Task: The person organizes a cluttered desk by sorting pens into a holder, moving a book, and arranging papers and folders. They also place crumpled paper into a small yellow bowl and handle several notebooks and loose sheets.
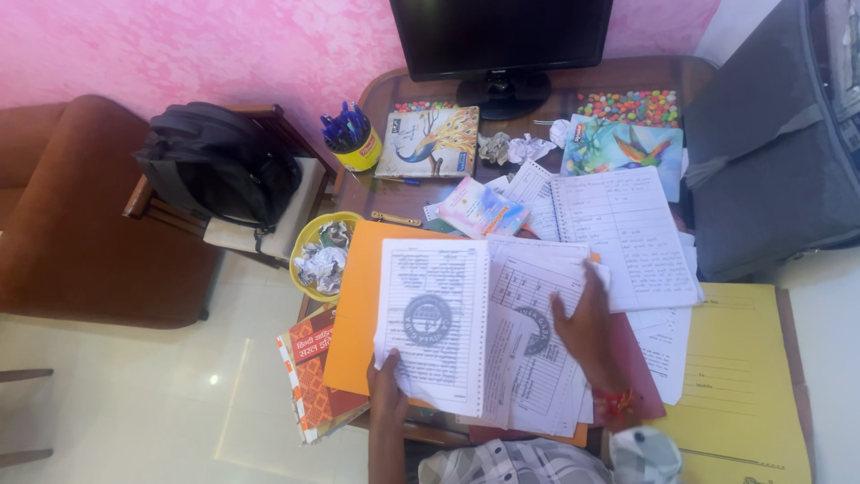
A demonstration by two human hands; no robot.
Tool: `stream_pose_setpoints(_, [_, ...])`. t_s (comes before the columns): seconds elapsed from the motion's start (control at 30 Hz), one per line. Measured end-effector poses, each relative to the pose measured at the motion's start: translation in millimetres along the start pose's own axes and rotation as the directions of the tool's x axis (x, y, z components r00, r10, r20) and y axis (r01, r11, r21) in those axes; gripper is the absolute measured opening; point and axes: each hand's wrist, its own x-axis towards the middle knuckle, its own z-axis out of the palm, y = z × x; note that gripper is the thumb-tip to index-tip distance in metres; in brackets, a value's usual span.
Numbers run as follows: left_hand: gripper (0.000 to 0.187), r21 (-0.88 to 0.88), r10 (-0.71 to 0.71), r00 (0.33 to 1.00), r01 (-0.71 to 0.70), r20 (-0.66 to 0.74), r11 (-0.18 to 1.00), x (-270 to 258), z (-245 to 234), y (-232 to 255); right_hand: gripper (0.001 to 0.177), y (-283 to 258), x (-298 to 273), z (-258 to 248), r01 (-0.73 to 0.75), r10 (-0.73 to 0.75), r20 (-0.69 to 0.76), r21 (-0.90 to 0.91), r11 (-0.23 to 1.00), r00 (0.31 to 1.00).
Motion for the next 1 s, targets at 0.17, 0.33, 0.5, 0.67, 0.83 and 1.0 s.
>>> stream_pose_setpoints(0.17, [0.052, -0.024, -0.080, 0.990, 0.084, 0.116, 0.996, -13, 34, 11, 0.105, -30, -33, 17, 0.012, 0.070, 0.423, -0.188, 0.982, 0.903])
stream_pose_setpoints(0.33, [0.050, 0.038, -0.221, 0.961, 0.217, 0.167, 0.975, -32, 54, 29, 0.111, -9, -42, 36, -0.169, 0.036, 0.495, 0.226, 0.959, 0.868])
stream_pose_setpoints(0.5, [0.047, 0.036, -0.162, 0.979, 0.159, 0.124, 0.987, -22, 30, 26, 0.057, 25, -51, 37, -0.371, 0.210, 0.428, 0.337, 0.865, 0.879])
stream_pose_setpoints(0.67, [0.045, -0.022, -0.071, 0.994, 0.070, -0.083, 0.997, -1, -6, 19, 0.045, 47, -84, 9, -0.515, 0.513, 0.074, 0.238, 0.824, 0.855])
stream_pose_setpoints(0.83, [0.047, -0.057, -0.067, 0.994, 0.063, -0.084, 0.996, -2, -6, 12, 0.059, 92, -123, 6, -0.515, 0.501, 0.122, 0.246, 0.821, 0.857])
stream_pose_setpoints(1.0, [0.044, 0.151, -0.084, 0.996, 0.085, -0.015, 0.985, -15, 23, -14, 0.071, 87, -136, 9, -0.593, 0.550, 0.240, 0.167, 0.788, 0.800])
